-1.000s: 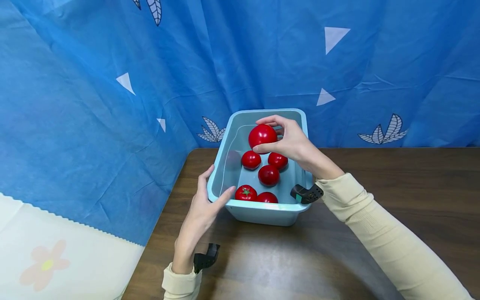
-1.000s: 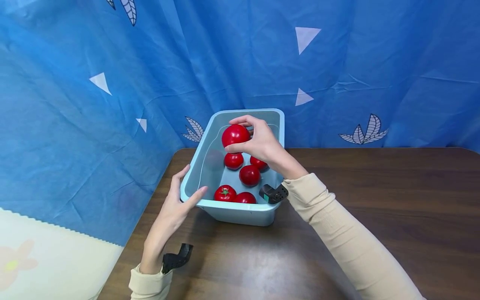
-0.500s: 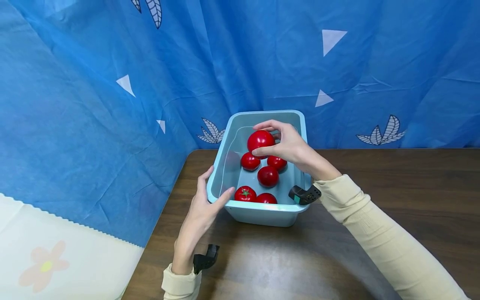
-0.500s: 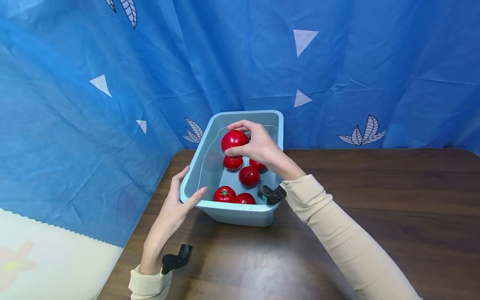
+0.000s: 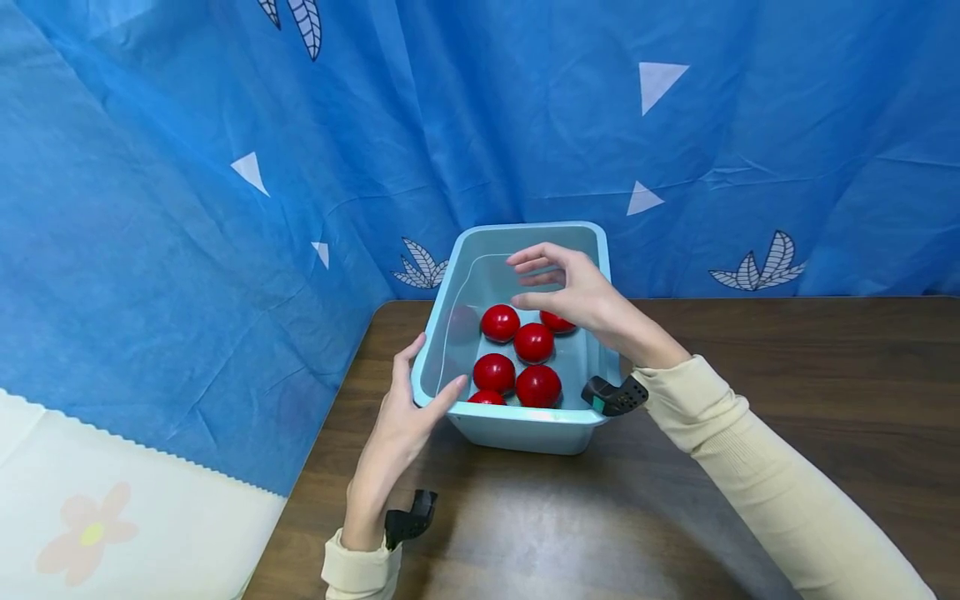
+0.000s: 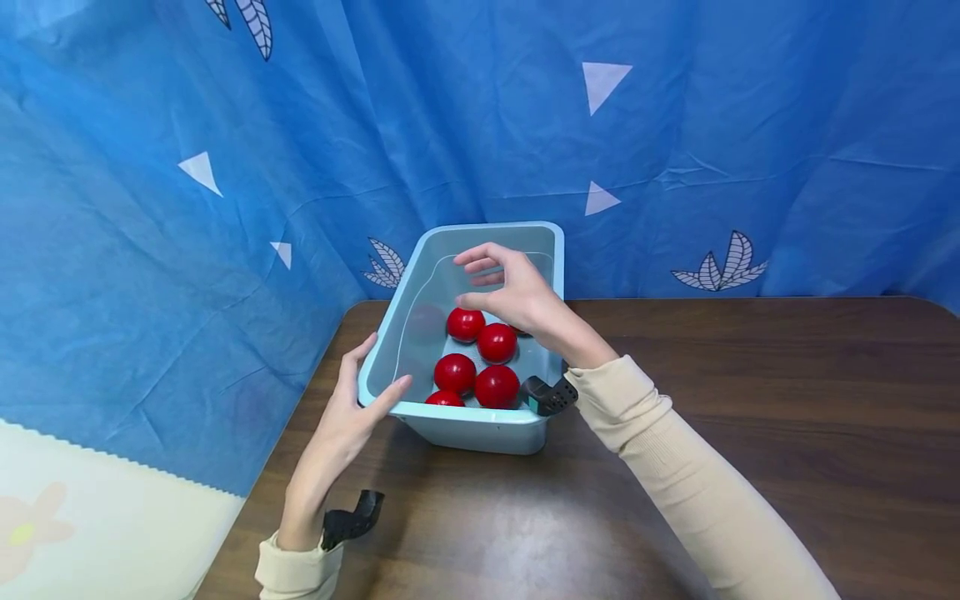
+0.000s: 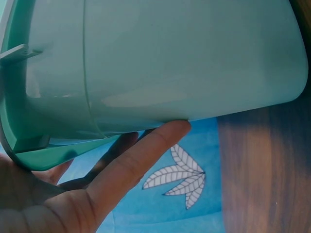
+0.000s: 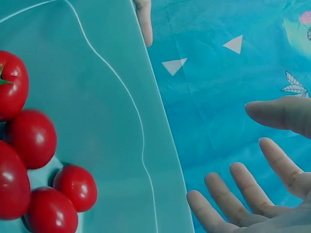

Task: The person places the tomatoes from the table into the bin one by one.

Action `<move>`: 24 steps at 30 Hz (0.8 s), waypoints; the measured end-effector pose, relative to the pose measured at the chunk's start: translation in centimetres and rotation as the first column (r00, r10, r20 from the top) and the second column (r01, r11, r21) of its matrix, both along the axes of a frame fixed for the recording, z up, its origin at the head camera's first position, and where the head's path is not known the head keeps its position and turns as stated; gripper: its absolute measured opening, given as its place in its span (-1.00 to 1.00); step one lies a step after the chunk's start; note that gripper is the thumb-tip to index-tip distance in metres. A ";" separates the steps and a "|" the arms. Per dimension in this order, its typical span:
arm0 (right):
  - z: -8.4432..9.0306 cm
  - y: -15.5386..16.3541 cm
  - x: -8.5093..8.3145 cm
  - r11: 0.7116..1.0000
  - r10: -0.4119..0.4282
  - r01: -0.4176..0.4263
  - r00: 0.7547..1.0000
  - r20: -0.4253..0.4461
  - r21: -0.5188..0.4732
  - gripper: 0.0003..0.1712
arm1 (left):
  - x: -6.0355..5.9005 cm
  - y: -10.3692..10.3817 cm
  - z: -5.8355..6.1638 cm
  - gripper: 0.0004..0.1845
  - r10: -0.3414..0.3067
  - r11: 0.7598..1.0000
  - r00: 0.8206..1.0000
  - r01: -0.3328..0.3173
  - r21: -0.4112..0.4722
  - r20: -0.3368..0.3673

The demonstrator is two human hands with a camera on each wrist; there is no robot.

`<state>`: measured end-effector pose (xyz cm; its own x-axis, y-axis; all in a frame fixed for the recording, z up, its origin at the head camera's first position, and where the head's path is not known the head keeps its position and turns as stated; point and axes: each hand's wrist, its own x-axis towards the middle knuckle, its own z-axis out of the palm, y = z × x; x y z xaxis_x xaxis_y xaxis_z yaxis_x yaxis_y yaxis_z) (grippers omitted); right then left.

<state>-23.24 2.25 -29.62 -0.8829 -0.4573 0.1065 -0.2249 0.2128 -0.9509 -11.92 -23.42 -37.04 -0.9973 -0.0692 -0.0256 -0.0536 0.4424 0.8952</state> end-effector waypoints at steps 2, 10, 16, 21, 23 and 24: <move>0.1 0.3 0.3 1.000 -0.002 0.002 1.000 -0.010 0.001 -0.33 | 0.1 0.1 0.1 -0.03 0.000 1.000 1.000 0.000 0.002 0.002; 0.4 1.8 1.6 1.000 -0.002 0.001 0.999 -0.043 -0.014 -0.31 | 0.1 0.4 0.1 -0.04 0.000 1.000 1.000 0.000 -0.007 -0.004; 0.2 4.1 3.6 0.999 -0.027 0.026 0.999 -0.043 -0.030 -0.39 | 0.1 0.6 -0.1 -0.03 0.001 1.000 1.000 -0.001 -0.010 -0.005; -0.5 7.0 5.7 0.997 -0.061 0.058 0.997 -0.052 -0.060 -0.42 | 0.2 0.4 0.0 -0.02 0.008 1.000 1.000 -0.008 -0.012 -0.013; -1.2 8.5 6.6 0.995 -0.090 0.085 0.993 -0.079 -0.058 -0.44 | 0.2 0.3 0.1 -0.02 0.003 1.000 1.000 -0.003 -0.011 -0.015; -1.6 9.3 7.0 0.993 -0.109 0.105 0.989 -0.100 -0.050 -0.45 | 0.2 0.2 0.1 -0.02 0.001 1.000 1.000 -0.001 -0.013 -0.015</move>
